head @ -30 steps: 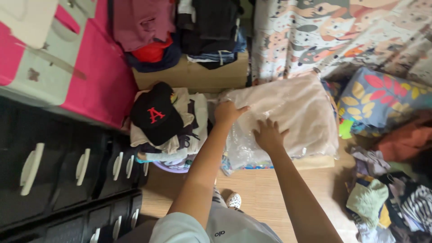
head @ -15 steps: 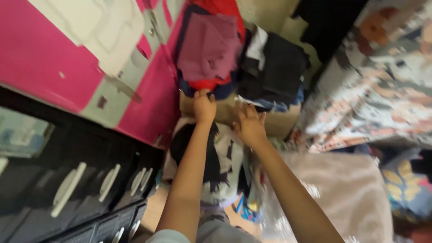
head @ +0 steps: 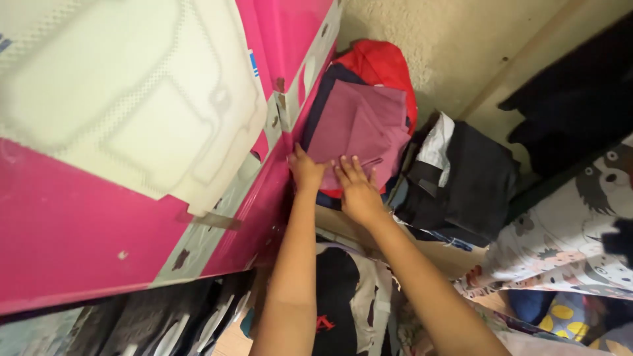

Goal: Organizing, folding, and hanging clothes in a bedroom.

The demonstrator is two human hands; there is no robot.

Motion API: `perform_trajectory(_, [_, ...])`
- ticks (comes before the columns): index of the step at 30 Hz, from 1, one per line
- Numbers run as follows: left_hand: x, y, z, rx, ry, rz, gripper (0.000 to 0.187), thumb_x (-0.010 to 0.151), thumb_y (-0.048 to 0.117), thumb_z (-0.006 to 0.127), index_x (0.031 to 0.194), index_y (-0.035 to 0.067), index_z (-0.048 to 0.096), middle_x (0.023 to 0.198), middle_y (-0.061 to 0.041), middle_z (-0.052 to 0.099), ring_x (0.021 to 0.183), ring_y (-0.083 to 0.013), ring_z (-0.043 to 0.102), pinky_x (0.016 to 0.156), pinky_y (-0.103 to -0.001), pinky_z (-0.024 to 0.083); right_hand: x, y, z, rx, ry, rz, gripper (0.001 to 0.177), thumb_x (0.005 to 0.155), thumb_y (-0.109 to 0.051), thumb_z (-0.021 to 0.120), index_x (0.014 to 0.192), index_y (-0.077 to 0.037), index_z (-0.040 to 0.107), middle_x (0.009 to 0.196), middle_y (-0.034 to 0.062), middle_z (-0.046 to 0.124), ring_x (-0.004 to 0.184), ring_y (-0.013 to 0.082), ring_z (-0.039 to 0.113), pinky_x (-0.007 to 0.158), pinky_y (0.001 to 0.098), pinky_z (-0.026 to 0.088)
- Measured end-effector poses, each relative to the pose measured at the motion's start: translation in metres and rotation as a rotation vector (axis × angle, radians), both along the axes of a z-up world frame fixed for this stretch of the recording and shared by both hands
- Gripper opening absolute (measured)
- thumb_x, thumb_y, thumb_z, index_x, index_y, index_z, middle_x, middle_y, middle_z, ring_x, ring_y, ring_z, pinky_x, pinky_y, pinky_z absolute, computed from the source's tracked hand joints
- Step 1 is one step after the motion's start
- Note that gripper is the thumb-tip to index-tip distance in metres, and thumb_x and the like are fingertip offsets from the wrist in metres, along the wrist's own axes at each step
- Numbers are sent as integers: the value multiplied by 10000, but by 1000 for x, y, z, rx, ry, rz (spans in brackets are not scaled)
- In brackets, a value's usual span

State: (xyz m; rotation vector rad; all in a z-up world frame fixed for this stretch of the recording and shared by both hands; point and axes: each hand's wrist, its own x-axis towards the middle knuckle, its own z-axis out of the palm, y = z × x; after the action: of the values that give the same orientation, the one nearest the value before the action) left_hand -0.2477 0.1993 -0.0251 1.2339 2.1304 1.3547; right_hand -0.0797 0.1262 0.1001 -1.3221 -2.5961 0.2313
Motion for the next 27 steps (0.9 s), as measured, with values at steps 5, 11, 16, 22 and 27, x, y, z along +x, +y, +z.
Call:
perform_trajectory(5, [-17,3,32,-312,0,9,1051,541,514,940,1331,-54,545,1329,-333,563,1319,-475,485,1114,-493,407,5,20,-28,-27,-21,-70,702,804,-110,670,1478,-110,476,1657,117,306,1565,323,209,1146,744,174])
perform_trajectory(11, [1,0,9,-80,154,-160,628,645,450,903,984,-48,726,1057,-314,683,1068,-459,624,936,-500,492,11,2,26,-113,-179,-221,1063,695,-416,817,1586,-186,286,1661,151,167,1553,349,116,1095,825,23])
perform_trajectory(16, [53,-26,92,171,-43,-270,429,774,331,805,1006,-24,736,926,-256,735,893,-351,710,783,-426,561,47,7,14,-9,-209,-310,1115,691,-347,803,1624,-252,200,1690,173,113,1553,397,107,1054,845,13])
perform_trajectory(22, [136,-31,192,390,-633,-659,333,865,84,676,1175,-37,696,1052,-78,770,946,-149,688,877,-296,551,132,2,49,315,23,-425,918,844,-99,675,1658,-332,321,1726,106,242,1587,371,221,1126,820,67])
perform_trajectory(27, [215,-12,243,572,-685,-824,388,883,74,671,1256,-32,659,1167,-102,731,1072,-149,658,982,-287,508,194,-15,142,484,161,-521,777,920,-122,679,1619,-351,428,1696,129,311,1560,417,255,1155,810,109])
